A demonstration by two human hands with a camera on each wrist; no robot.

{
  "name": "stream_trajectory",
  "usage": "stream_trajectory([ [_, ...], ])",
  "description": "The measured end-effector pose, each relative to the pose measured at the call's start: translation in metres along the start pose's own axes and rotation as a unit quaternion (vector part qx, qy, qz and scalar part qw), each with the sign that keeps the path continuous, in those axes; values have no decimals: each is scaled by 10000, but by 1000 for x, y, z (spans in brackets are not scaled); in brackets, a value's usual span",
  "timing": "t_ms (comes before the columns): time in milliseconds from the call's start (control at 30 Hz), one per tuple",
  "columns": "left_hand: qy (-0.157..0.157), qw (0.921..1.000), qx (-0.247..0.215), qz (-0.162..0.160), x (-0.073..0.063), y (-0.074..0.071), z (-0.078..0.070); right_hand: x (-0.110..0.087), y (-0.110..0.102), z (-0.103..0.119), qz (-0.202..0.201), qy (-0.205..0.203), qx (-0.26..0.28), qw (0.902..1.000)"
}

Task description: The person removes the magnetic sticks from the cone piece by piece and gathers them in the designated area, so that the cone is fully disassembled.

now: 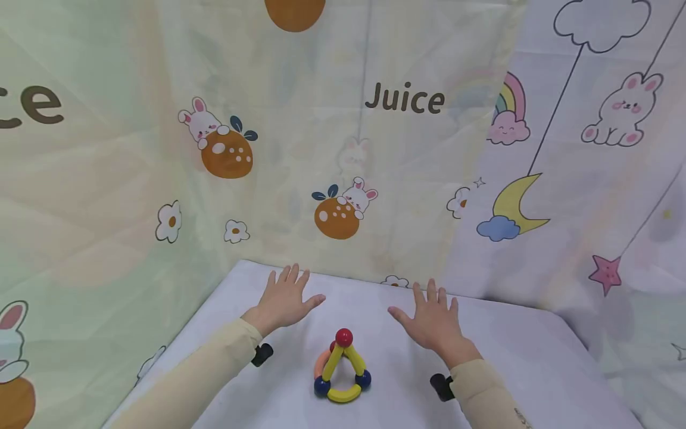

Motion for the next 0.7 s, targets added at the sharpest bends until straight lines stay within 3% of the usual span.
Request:
stream_trajectory([
  [267, 135, 9993, -342, -121, -26, 35, -6, -18, 45, 31, 184, -95, -120, 9997],
  [467, 461, 9947, -909, -159, -43, 58, -23, -30, 63, 55, 103, -67, 1005, 9949],
  [600, 818, 9809, -1743, -286, -54, 66, -40, -40, 65, 75, -285, -191, 1730, 9843],
  [700, 1082, 9587, -2580, -515, -62, 68, -50, -44, 62, 92, -926, -593, 1939, 9748],
])
Point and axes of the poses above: each hand's wrist, its own x-axis towards the middle knuckle, its own y-axis out of the palm, z = x × y, the point moved 3 cm from there along x, towards the middle knuckle, and after that the axes turned 9 degrees about z, right-handed, at the moved point
